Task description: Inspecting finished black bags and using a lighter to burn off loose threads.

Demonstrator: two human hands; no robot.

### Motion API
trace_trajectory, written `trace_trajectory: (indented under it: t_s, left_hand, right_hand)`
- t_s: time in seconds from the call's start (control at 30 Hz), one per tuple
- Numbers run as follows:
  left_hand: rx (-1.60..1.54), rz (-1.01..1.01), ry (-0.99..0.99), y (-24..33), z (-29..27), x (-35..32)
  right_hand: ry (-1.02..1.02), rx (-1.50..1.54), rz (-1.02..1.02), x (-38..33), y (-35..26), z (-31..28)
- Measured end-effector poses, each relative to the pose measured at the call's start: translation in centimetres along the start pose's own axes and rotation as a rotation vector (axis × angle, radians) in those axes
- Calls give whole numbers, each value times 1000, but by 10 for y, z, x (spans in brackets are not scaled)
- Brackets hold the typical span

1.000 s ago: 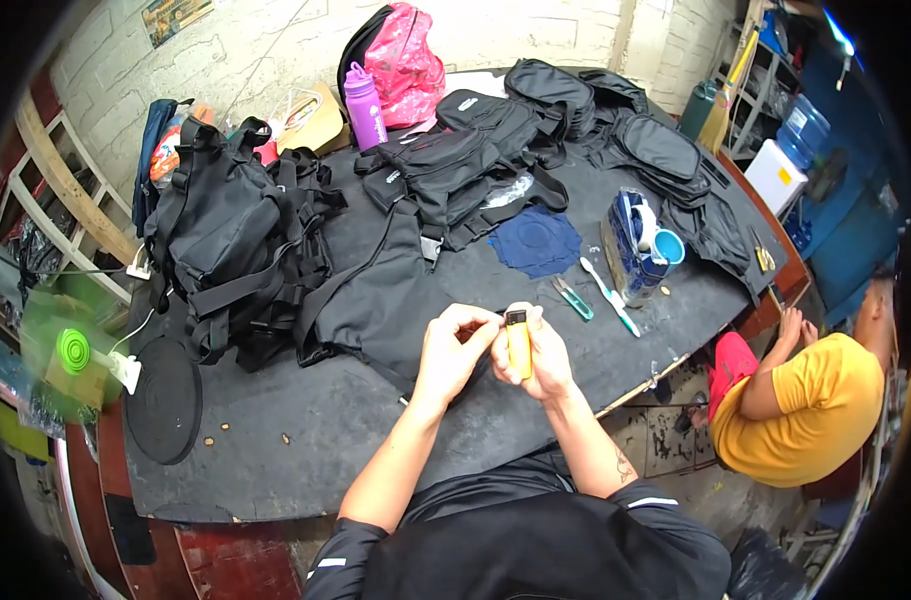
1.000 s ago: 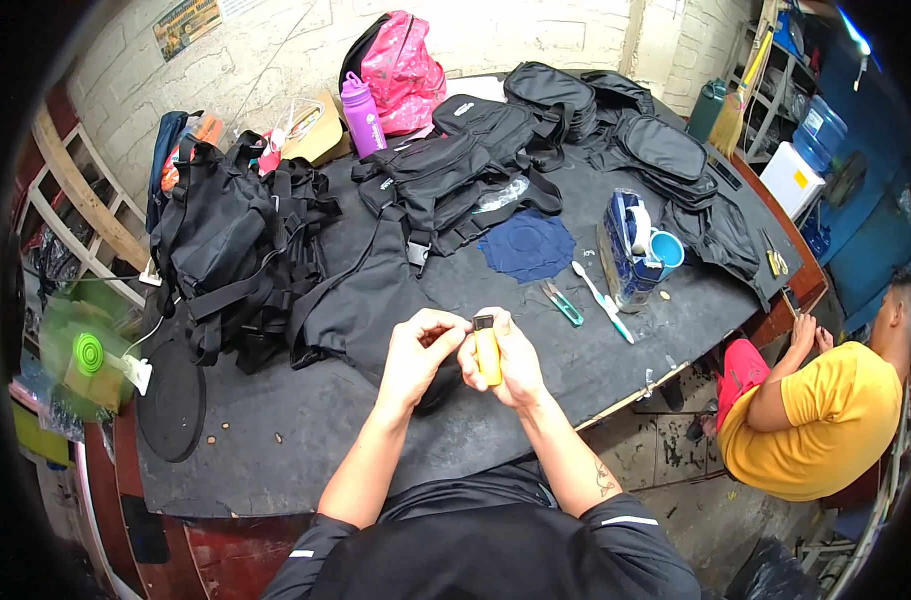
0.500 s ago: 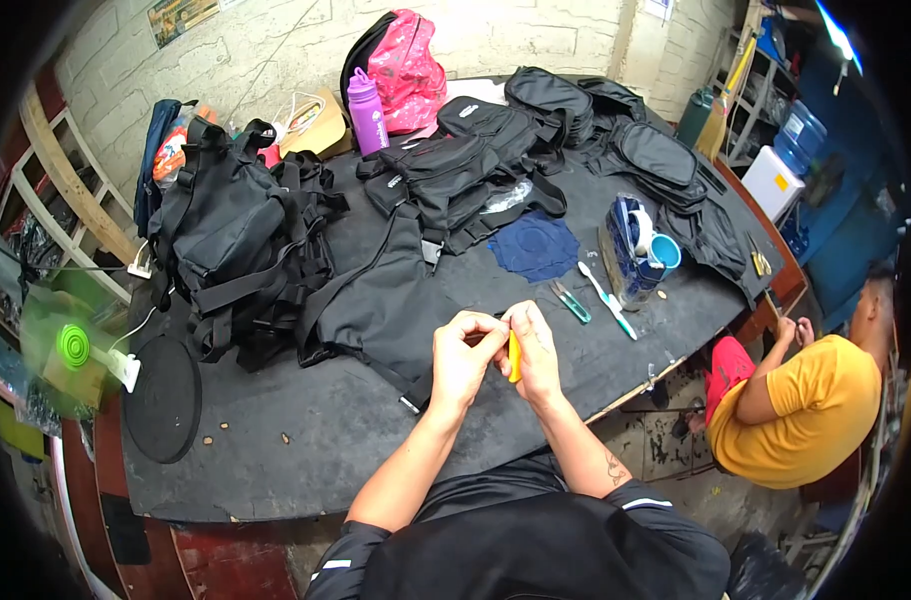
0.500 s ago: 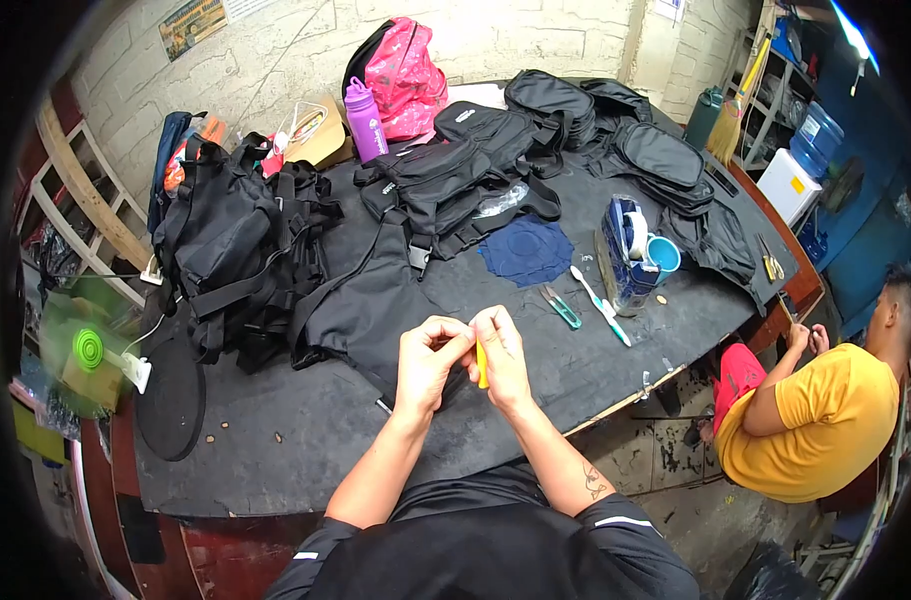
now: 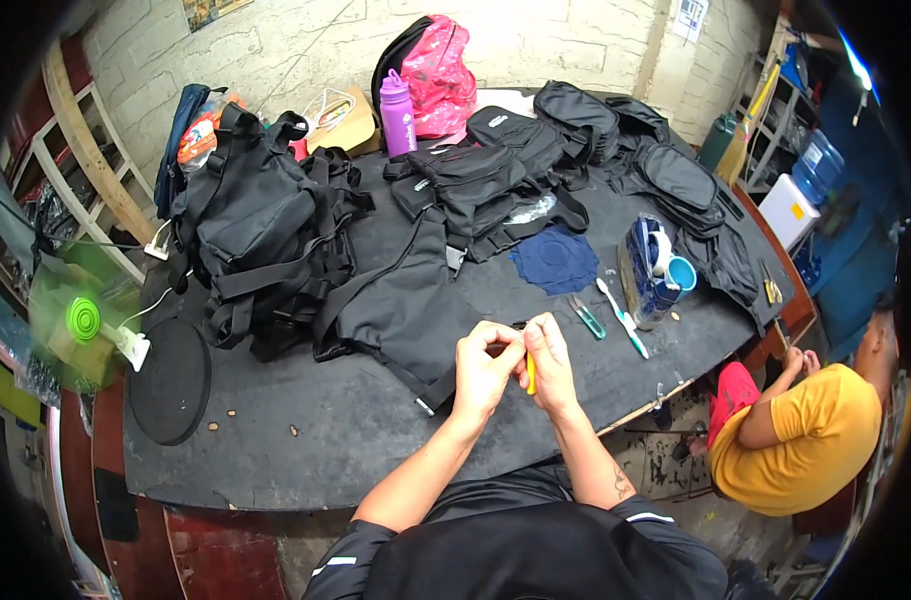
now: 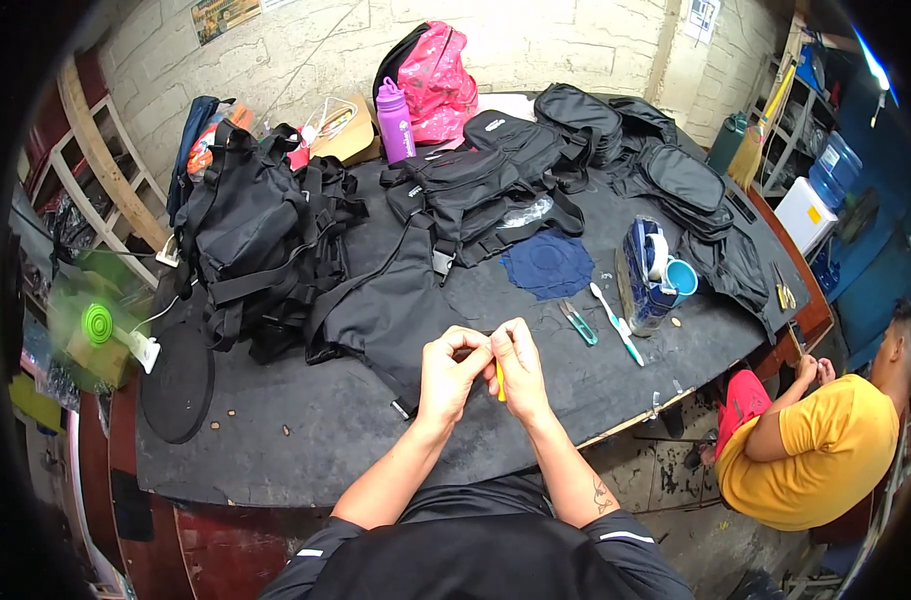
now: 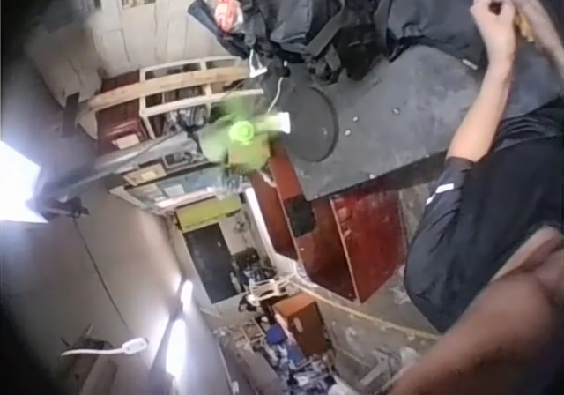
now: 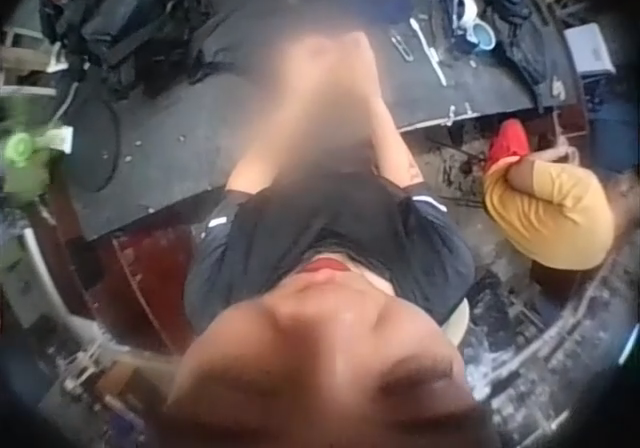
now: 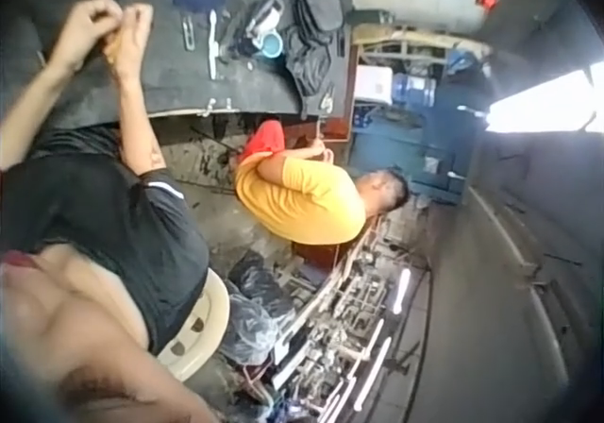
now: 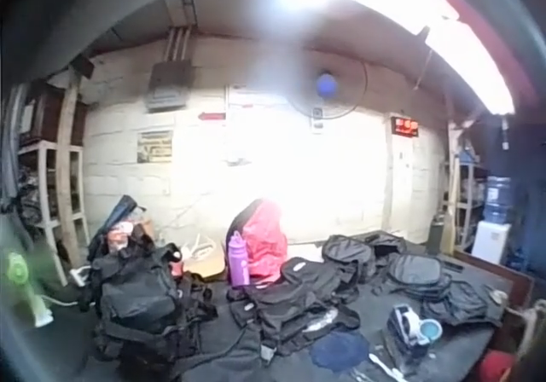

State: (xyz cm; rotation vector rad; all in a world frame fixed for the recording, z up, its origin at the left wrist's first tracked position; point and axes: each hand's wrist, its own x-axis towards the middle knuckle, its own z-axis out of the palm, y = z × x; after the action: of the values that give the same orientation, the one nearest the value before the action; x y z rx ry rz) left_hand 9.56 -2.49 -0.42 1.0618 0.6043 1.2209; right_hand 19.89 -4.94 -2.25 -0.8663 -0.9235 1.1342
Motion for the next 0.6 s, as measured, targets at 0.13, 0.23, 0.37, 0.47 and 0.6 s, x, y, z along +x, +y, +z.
trace_trajectory:
  t_s: [0.13,0.23,0.37,0.47,0.6]
  left_hand:
    - [-32,-4,7,1,-1,-1]
    - [-13,36,15,3,1,-2]
    - [-2,44,5,5,1,-3]
    - [-2,30,-16,5,0,-3]
    - [1,-11,-68,13,-1,-3]
  right_hand:
    - [-4,-40,-6,0,0,0]
    - [-8,-63,-13,0,-2,1]
    - [-16,-29,-19,-1,-1,0]
    - [-13,-45,-22,-2,-2,0]
    - [-38,88,0,-5,-7,1]
